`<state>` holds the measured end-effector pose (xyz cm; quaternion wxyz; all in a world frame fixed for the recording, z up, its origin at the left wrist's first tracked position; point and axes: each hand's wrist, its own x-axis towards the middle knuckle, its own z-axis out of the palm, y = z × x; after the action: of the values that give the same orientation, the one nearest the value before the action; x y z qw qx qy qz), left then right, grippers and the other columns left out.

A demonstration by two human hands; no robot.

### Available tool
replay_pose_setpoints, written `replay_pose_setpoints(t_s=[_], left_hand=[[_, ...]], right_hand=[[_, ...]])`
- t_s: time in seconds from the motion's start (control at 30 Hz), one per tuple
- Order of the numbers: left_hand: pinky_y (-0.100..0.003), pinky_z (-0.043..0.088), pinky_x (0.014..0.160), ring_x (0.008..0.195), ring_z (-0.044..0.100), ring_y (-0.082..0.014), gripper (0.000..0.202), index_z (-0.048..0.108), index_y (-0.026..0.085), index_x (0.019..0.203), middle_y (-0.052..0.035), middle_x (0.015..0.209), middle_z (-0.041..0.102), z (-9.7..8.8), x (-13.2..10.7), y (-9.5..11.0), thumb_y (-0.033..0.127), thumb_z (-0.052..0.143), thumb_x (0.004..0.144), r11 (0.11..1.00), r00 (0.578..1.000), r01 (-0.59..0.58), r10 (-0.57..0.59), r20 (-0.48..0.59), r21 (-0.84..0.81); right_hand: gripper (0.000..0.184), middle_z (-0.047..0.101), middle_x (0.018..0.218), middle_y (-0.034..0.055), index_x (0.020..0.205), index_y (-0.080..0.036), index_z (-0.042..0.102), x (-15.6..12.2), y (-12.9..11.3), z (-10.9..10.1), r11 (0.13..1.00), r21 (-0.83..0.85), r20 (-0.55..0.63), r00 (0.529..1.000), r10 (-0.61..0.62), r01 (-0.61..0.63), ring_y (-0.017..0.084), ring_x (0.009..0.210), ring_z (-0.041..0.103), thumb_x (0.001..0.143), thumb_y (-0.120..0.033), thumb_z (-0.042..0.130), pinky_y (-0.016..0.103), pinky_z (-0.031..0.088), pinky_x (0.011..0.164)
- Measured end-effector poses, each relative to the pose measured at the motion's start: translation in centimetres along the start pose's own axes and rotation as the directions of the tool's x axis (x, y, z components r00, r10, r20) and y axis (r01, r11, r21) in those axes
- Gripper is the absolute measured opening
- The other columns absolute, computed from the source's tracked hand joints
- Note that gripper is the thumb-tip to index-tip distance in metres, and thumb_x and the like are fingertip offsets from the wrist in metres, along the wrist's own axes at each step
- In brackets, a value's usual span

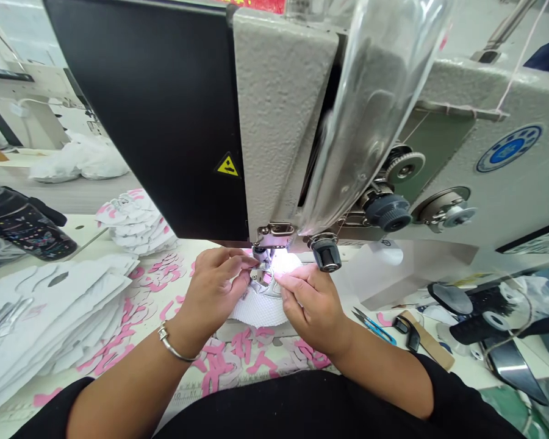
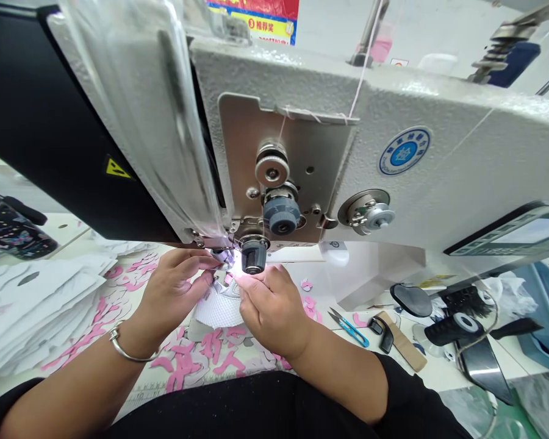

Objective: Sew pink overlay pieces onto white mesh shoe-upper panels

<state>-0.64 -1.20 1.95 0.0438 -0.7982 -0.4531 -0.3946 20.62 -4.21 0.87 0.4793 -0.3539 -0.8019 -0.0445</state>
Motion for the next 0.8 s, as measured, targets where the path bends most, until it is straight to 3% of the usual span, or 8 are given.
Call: replay_pose_setpoints(t_s=[0.17, 0.47, 0.57, 0.63, 0.73, 0.8], left_hand=[[-0.039, 0.048, 0.091, 0.099, 0.062, -0.0220, 0.021, 0.071, 0.024, 0.100, -0.0041, 0.102, 0.068, 0.5, -0.2, -0.3, 0.015, 0.059, 0.085, 1.000, 0.998, 0.013, -0.012, -0.069, 0.021], [-0.037, 0.050, 0.089, 0.098, 0.062, -0.0202, 0.017, 0.069, 0.023, 0.100, -0.0033, 0.103, 0.066, 1.0, -0.5, -0.5, 0.016, 0.060, 0.088, 0.999, 0.996, -0.010, 0.007, -0.087, -0.038], [-0.038, 0.049, 0.091, 0.102, 0.061, -0.0210, 0.019, 0.068, 0.022, 0.104, -0.0053, 0.108, 0.063, 0.6, -0.7, -0.1, 0.015, 0.058, 0.089, 0.995, 0.996, 0.007, -0.015, -0.087, -0.095], [-0.040, 0.048, 0.091, 0.101, 0.059, -0.0218, 0.021, 0.068, 0.023, 0.105, -0.0064, 0.108, 0.061, 0.1, -0.9, 0.4, 0.015, 0.058, 0.089, 0.994, 0.995, -0.039, 0.030, -0.091, -0.100], [-0.044, 0.043, 0.091, 0.098, 0.057, -0.0236, 0.021, 0.069, 0.024, 0.107, -0.0069, 0.102, 0.059, -0.7, -1.2, 1.2, 0.020, 0.060, 0.088, 0.990, 0.990, -0.137, 0.135, -0.045, -0.033], [-0.046, 0.040, 0.093, 0.099, 0.055, -0.0255, 0.022, 0.068, 0.023, 0.109, -0.0080, 0.102, 0.057, -1.1, -1.2, 1.5, 0.027, 0.060, 0.089, 0.992, 0.991, -0.126, 0.125, 0.043, 0.011]], right_hand=[[0.043, 0.063, 0.101, 0.0079, 0.122, -0.019, 0.062, -0.8, 0.6, 0.5, 0.998, 0.039, -0.051, 0.997, -0.051, 0.053, 0.021, 0.092, 0.058, 0.082, -0.005, 0.060, 0.039, 0.052, 0.081], [0.039, 0.063, 0.101, 0.0092, 0.121, -0.018, 0.063, -0.8, 0.7, 0.6, 0.998, 0.027, -0.048, 0.997, -0.056, 0.058, 0.022, 0.094, 0.058, 0.083, -0.006, 0.062, 0.040, 0.053, 0.084], [0.037, 0.063, 0.101, 0.0095, 0.118, -0.018, 0.065, -0.8, 0.7, 0.5, 0.998, 0.028, -0.046, 0.997, -0.054, 0.056, 0.022, 0.094, 0.058, 0.083, -0.006, 0.062, 0.039, 0.053, 0.084], [0.036, 0.063, 0.101, 0.0096, 0.116, -0.018, 0.066, -0.7, 0.7, 0.4, 0.998, 0.024, -0.048, 0.997, -0.060, 0.061, 0.021, 0.095, 0.059, 0.082, -0.005, 0.061, 0.039, 0.054, 0.084], [0.036, 0.064, 0.103, 0.0097, 0.117, -0.018, 0.065, -0.6, 0.7, 0.2, 0.998, 0.009, -0.035, 0.997, -0.067, 0.067, 0.022, 0.098, 0.060, 0.084, -0.007, 0.061, 0.039, 0.053, 0.087], [0.035, 0.065, 0.104, 0.0095, 0.117, -0.018, 0.065, -0.4, 0.7, 0.0, 0.997, 0.000, -0.030, 0.997, -0.073, 0.073, 0.022, 0.098, 0.061, 0.085, -0.008, 0.060, 0.040, 0.052, 0.089]])
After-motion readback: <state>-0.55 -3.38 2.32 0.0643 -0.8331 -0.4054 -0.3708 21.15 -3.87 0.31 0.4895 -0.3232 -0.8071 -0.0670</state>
